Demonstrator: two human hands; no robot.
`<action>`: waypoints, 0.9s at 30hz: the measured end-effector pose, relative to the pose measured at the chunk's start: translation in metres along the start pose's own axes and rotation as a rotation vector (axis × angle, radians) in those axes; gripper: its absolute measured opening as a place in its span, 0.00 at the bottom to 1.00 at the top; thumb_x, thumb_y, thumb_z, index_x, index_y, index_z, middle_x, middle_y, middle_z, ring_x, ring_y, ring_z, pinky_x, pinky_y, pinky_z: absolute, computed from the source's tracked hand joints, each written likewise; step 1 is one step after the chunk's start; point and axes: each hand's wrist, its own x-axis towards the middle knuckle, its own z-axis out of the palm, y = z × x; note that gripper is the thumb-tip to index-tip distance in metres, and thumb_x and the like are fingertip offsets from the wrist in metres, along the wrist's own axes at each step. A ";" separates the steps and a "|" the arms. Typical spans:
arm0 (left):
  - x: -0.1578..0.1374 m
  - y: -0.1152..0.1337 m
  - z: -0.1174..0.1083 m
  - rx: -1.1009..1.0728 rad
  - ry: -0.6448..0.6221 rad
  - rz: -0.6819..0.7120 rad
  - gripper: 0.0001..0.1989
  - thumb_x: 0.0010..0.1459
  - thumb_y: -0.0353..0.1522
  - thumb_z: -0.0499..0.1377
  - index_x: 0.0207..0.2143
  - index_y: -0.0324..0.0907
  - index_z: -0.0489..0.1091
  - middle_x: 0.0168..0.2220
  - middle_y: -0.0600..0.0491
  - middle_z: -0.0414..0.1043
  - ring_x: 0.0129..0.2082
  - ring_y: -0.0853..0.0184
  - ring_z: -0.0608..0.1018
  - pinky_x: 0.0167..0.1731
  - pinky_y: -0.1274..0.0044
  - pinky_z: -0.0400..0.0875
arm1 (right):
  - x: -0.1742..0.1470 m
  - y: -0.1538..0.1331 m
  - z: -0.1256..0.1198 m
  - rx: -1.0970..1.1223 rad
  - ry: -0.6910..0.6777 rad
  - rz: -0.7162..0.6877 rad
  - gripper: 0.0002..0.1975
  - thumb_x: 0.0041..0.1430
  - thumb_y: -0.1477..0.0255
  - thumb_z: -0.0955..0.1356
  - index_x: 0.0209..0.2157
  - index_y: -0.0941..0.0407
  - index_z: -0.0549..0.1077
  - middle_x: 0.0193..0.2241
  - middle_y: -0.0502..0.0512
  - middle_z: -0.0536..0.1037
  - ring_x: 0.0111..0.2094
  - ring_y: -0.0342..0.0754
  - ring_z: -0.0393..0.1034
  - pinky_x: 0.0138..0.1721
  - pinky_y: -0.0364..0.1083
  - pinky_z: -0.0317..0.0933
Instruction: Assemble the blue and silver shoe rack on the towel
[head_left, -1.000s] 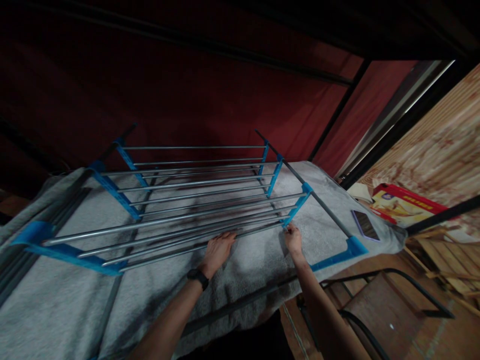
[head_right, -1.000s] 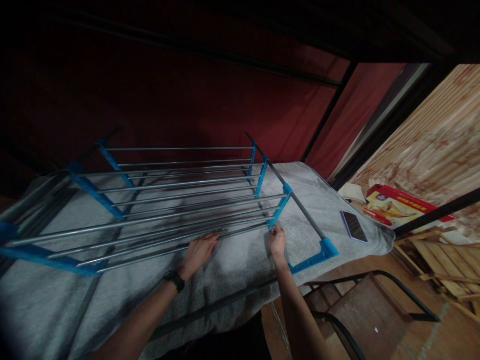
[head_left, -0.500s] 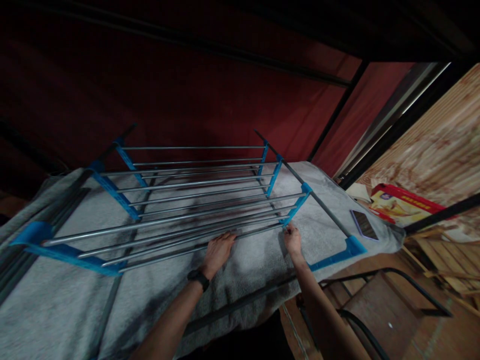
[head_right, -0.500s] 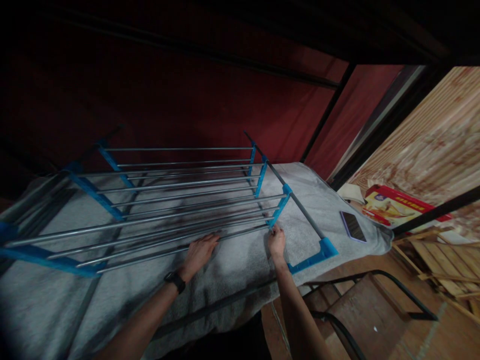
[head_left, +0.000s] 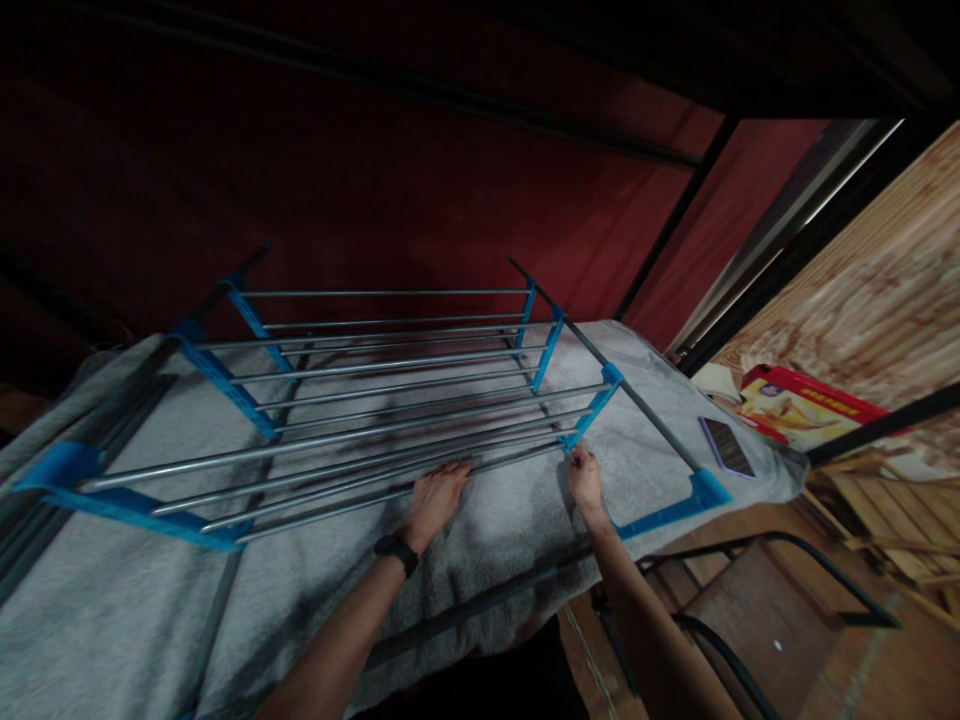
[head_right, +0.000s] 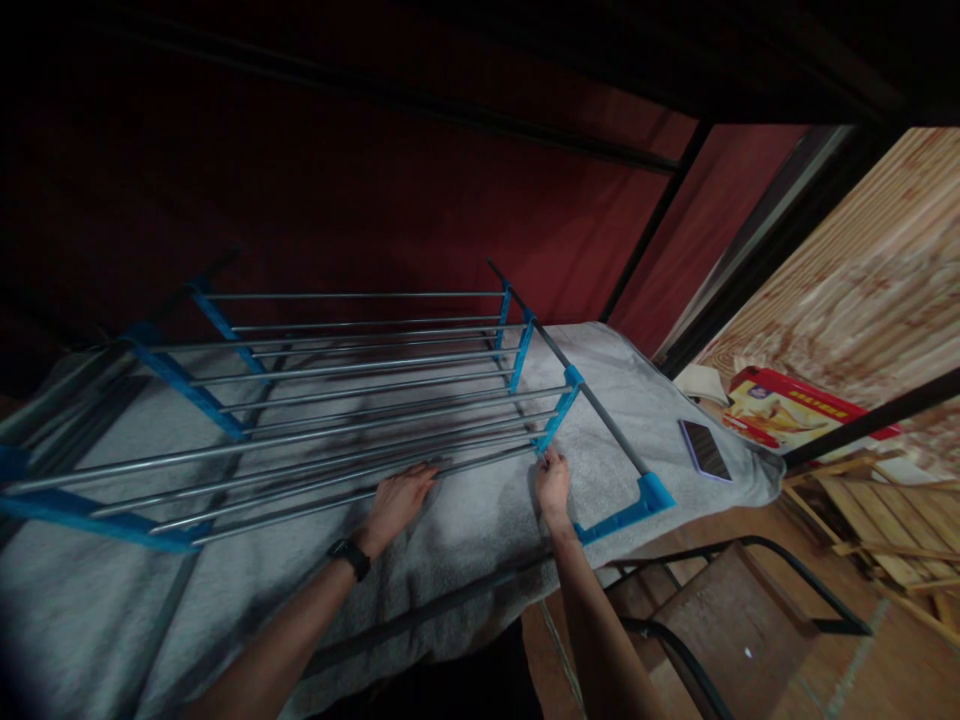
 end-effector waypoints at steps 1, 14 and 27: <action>0.000 0.000 0.000 -0.001 0.002 0.001 0.19 0.71 0.33 0.47 0.55 0.45 0.73 0.56 0.47 0.76 0.53 0.60 0.78 0.51 0.70 0.71 | 0.000 0.000 0.000 -0.001 0.002 -0.002 0.20 0.54 0.78 0.60 0.43 0.60 0.78 0.33 0.57 0.74 0.34 0.49 0.68 0.43 0.47 0.64; -0.002 0.003 -0.003 -0.033 -0.013 0.011 0.20 0.71 0.33 0.46 0.55 0.42 0.74 0.55 0.45 0.76 0.54 0.56 0.78 0.53 0.67 0.71 | -0.001 0.000 0.000 -0.027 0.007 -0.023 0.19 0.54 0.81 0.60 0.43 0.58 0.77 0.32 0.54 0.74 0.35 0.48 0.68 0.43 0.44 0.63; -0.003 0.003 -0.003 -0.018 0.003 -0.001 0.19 0.71 0.32 0.47 0.57 0.44 0.72 0.58 0.48 0.75 0.56 0.59 0.77 0.54 0.69 0.70 | -0.003 0.002 0.002 -0.064 -0.018 -0.032 0.23 0.56 0.81 0.59 0.50 0.60 0.76 0.35 0.56 0.73 0.37 0.48 0.67 0.45 0.46 0.63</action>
